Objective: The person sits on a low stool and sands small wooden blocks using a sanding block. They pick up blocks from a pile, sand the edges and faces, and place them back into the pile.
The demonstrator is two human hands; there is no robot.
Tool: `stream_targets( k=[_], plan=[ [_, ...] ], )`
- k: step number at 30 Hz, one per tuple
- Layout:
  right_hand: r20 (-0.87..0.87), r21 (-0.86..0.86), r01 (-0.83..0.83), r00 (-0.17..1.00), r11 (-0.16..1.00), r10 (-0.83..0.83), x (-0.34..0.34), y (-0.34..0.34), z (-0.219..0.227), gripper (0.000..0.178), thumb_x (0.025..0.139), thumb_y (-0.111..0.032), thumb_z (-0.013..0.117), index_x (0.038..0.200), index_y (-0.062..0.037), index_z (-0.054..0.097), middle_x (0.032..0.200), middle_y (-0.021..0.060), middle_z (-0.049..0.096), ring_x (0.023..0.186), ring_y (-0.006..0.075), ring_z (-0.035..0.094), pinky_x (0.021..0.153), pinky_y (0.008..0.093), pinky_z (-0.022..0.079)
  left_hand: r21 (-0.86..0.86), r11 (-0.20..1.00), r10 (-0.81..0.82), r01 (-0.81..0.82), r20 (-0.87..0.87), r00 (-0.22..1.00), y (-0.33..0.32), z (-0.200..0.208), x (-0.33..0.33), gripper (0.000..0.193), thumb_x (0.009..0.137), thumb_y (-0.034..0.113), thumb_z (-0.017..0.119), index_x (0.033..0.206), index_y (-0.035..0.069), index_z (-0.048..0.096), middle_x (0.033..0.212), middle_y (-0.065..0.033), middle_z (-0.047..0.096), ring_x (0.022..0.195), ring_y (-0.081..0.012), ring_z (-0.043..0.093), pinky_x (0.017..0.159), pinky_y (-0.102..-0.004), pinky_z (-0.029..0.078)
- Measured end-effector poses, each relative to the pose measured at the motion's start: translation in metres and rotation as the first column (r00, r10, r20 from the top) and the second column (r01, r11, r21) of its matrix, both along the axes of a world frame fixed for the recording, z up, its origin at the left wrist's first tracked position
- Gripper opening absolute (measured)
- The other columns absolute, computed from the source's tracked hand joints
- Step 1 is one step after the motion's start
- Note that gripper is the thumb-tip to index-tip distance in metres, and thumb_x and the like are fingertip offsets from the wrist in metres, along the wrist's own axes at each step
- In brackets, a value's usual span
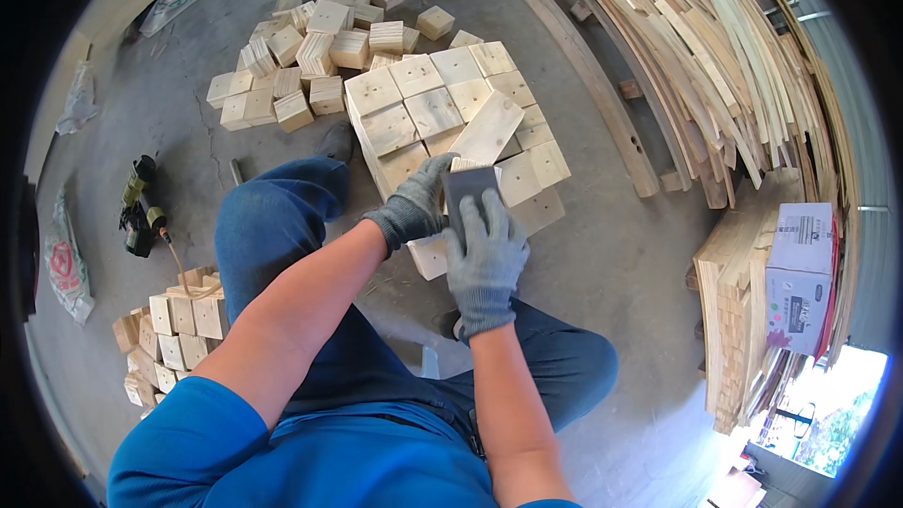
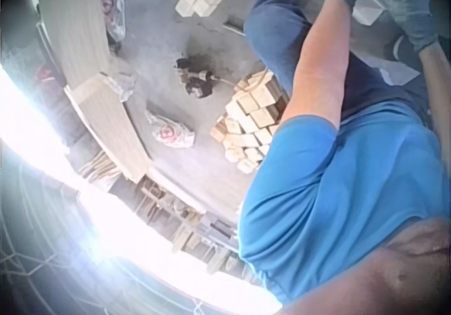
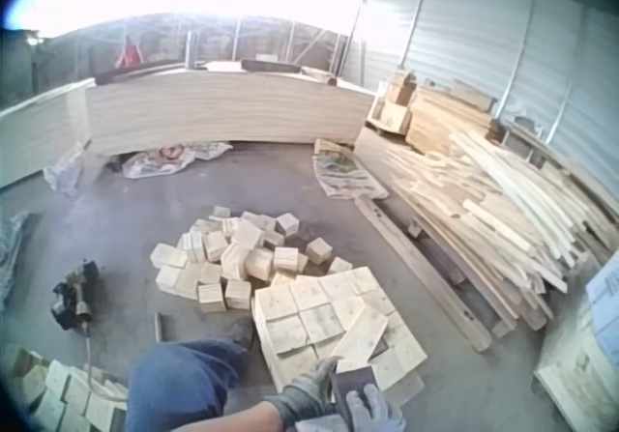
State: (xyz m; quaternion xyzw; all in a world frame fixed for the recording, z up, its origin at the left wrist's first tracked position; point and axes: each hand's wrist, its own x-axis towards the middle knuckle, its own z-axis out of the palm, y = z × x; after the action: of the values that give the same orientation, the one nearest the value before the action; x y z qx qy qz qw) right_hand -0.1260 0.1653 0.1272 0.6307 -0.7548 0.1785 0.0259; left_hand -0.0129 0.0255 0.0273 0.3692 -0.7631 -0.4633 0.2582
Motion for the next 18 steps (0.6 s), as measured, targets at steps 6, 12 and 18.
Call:
stream_targets(
  k=[6,12,18],
  plan=[
    [0.038,-0.025,-0.018,0.999,1.000,0.019,0.005,0.043,-0.004,0.056,0.088,-0.030,0.082,0.141,-0.0189,0.069,0.156,0.0127,0.057,0.133,0.0432,0.054,0.111,0.0599,0.043,0.029,1.000,0.008,-0.007,-0.020,1.000,0.001,0.001,-0.002,0.112,0.067,0.039,0.099,0.157,0.008,0.041,0.153,-0.0254,0.051,0.143,-0.0445,0.053,0.120,-0.0470,0.046],
    [0.019,-0.001,-0.015,1.000,1.000,0.015,-0.001,-0.005,0.007,0.055,0.086,-0.025,0.083,0.139,-0.0180,0.070,0.153,0.0117,0.060,0.134,0.0413,0.055,0.115,0.0545,0.043,-0.004,1.000,0.000,0.000,-0.020,1.000,-0.001,-0.008,0.003,0.112,0.067,0.034,0.099,0.158,0.008,0.040,0.153,-0.0245,0.051,0.142,-0.0434,0.053,0.120,-0.0454,0.045],
    [0.024,0.012,0.064,0.998,0.998,-0.065,-0.025,-0.092,0.003,0.053,0.088,-0.028,0.082,0.138,-0.0181,0.070,0.153,0.0099,0.060,0.131,0.0412,0.059,0.111,0.0538,0.048,-0.042,0.999,-0.008,0.007,-0.026,1.000,0.000,-0.002,0.004,0.111,0.070,0.036,0.099,0.159,0.009,0.039,0.152,-0.0237,0.051,0.142,-0.0424,0.053,0.121,-0.0453,0.044]
  ],
)
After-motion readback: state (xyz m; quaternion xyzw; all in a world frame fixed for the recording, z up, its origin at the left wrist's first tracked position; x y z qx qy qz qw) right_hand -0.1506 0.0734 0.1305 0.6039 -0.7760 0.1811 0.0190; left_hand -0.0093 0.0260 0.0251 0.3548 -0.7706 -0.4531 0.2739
